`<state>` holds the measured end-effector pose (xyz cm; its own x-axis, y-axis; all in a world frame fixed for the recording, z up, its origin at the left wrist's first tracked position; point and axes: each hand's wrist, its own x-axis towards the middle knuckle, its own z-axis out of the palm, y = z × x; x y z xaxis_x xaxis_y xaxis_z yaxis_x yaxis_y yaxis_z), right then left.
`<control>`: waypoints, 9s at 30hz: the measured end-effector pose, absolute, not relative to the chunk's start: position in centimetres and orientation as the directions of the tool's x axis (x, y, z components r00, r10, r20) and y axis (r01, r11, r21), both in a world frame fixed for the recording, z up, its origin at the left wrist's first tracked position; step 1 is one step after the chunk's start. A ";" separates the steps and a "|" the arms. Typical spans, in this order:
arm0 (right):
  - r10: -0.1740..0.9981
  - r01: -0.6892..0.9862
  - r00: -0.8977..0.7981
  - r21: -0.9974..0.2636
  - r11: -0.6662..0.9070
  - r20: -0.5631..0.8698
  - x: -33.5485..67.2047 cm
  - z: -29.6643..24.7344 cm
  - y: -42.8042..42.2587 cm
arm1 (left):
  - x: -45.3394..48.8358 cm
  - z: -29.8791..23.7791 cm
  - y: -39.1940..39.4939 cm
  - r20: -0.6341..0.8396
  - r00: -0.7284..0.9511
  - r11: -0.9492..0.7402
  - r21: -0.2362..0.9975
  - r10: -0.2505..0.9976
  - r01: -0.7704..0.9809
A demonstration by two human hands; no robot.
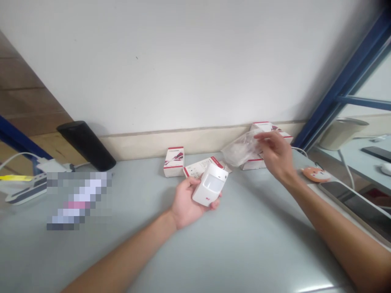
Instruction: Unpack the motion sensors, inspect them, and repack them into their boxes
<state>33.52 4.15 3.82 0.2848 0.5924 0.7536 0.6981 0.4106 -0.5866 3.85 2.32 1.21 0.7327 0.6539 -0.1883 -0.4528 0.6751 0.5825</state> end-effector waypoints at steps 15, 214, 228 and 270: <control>0.693 0.470 0.282 -0.725 0.502 0.663 31.2 2.6 4.1 | 3.8 1.1 2.3 -0.152 0.756 0.659 0.616 0.636 -0.431; 0.994 -0.235 -0.057 -0.968 0.083 0.098 23.9 3.4 0.5 | 4.4 2.3 1.5 0.211 0.163 -0.133 0.911 0.964 -0.390; 0.990 -0.356 0.028 -0.925 0.136 0.135 25.5 3.6 1.4 | 1.2 2.4 4.2 0.820 0.445 -0.828 0.062 0.361 0.558; 0.745 0.400 -0.066 -0.667 0.629 0.663 26.1 2.9 1.0 | 2.2 5.0 2.3 -0.152 0.614 0.341 0.918 0.775 -0.203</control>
<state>26.05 1.05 2.87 -0.0659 0.7454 0.6633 0.3997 0.6288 -0.6669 2.20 2.29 5.03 0.6137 0.7748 -0.1519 -0.2032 0.3409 0.9179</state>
